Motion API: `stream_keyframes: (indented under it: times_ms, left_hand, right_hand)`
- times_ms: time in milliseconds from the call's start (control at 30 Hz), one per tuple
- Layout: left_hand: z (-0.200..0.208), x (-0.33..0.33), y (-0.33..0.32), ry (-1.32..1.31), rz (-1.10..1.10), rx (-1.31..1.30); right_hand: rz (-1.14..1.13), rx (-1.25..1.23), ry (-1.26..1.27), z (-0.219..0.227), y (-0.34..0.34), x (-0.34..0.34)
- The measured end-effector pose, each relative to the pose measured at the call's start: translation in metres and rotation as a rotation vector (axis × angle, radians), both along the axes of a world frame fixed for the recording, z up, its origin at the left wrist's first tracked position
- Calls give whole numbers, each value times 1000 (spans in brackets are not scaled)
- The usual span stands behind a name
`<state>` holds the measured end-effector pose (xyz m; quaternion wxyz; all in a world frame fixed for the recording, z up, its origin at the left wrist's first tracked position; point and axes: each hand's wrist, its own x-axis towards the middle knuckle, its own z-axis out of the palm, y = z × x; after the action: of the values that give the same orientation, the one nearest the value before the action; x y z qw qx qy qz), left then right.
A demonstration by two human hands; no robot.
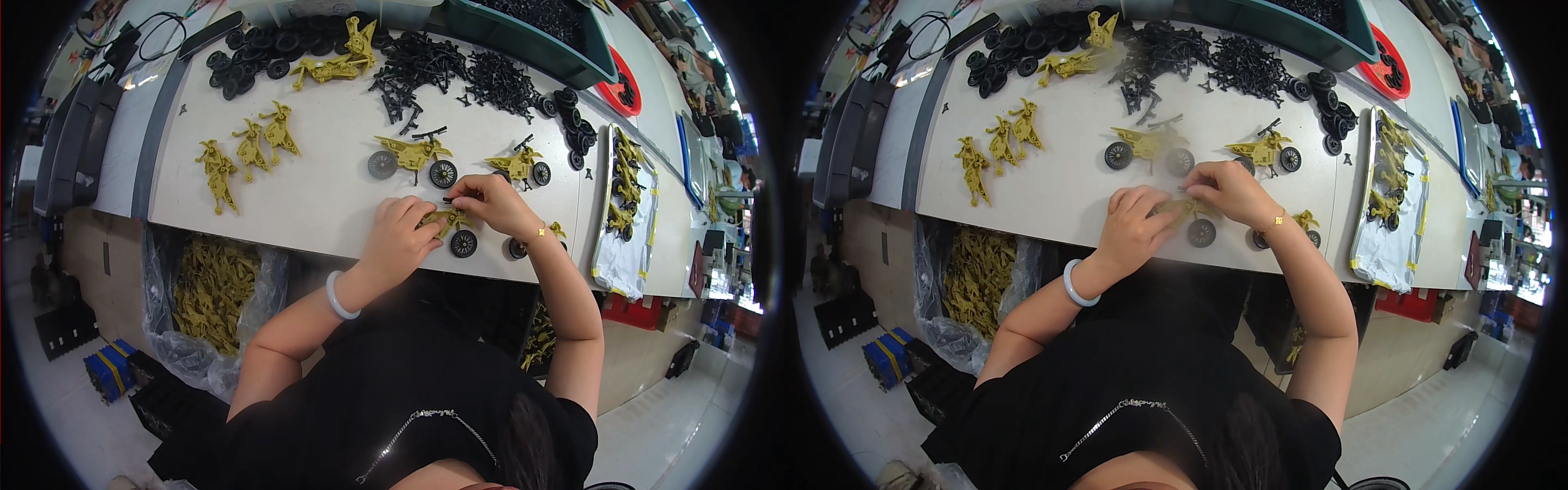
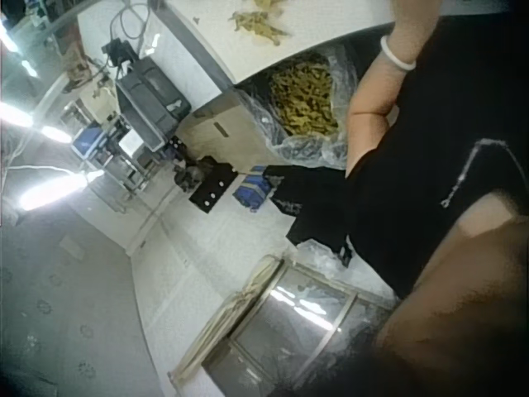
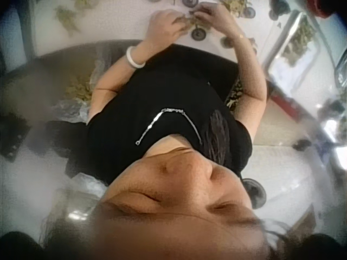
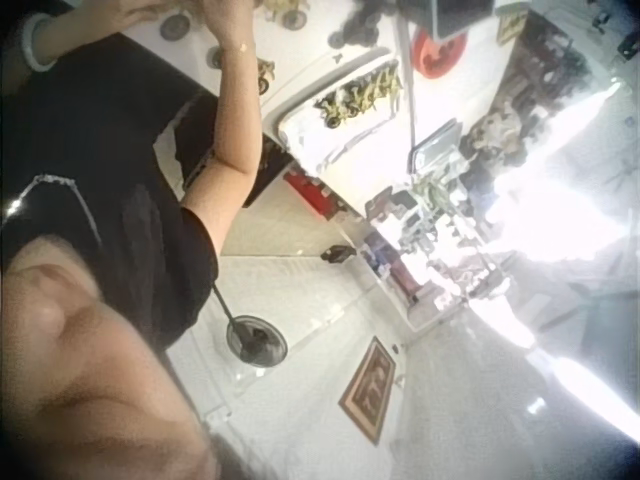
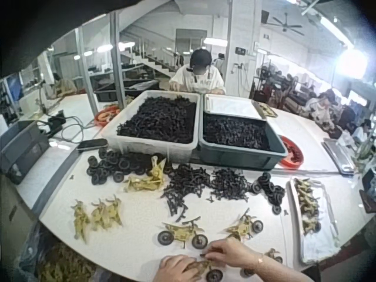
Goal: The person assembles toy motorcycles by arranging body halves on the table, fitting wheels and small parts into the frames, pressing the body halves together, and placing the finished motorcycles onto a tray.
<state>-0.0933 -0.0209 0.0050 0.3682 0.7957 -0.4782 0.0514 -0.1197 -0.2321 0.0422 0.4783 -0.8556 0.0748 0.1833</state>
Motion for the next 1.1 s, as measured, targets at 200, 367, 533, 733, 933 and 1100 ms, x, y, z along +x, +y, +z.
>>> stream_keyframes:
  times_ms: [200, 367, 533, 733, 933, 1100]
  left_hand:
    - [0, -1, -2, -12, 27, 6]
    - [1, -1, -2, 20, 19, 17]
    - [0, 0, 1, 35, 18, 25]
    - [0, -5, 2, 10, 31, 22]
    - [1, -5, 2, 8, 61, 20]
    - [-2, -2, 1, 4, 42, -7]
  right_hand:
    - [68, -82, -17, 3, 4, 2]
    - [62, -118, -284, -9, 4, -7]
    - [33, -166, -446, 4, 0, -7]
    - [-442, -693, -481, 8, -130, 48]
    - [-335, -643, -250, -21, -159, 57]
    - [-436, -580, -339, -28, -159, 47]
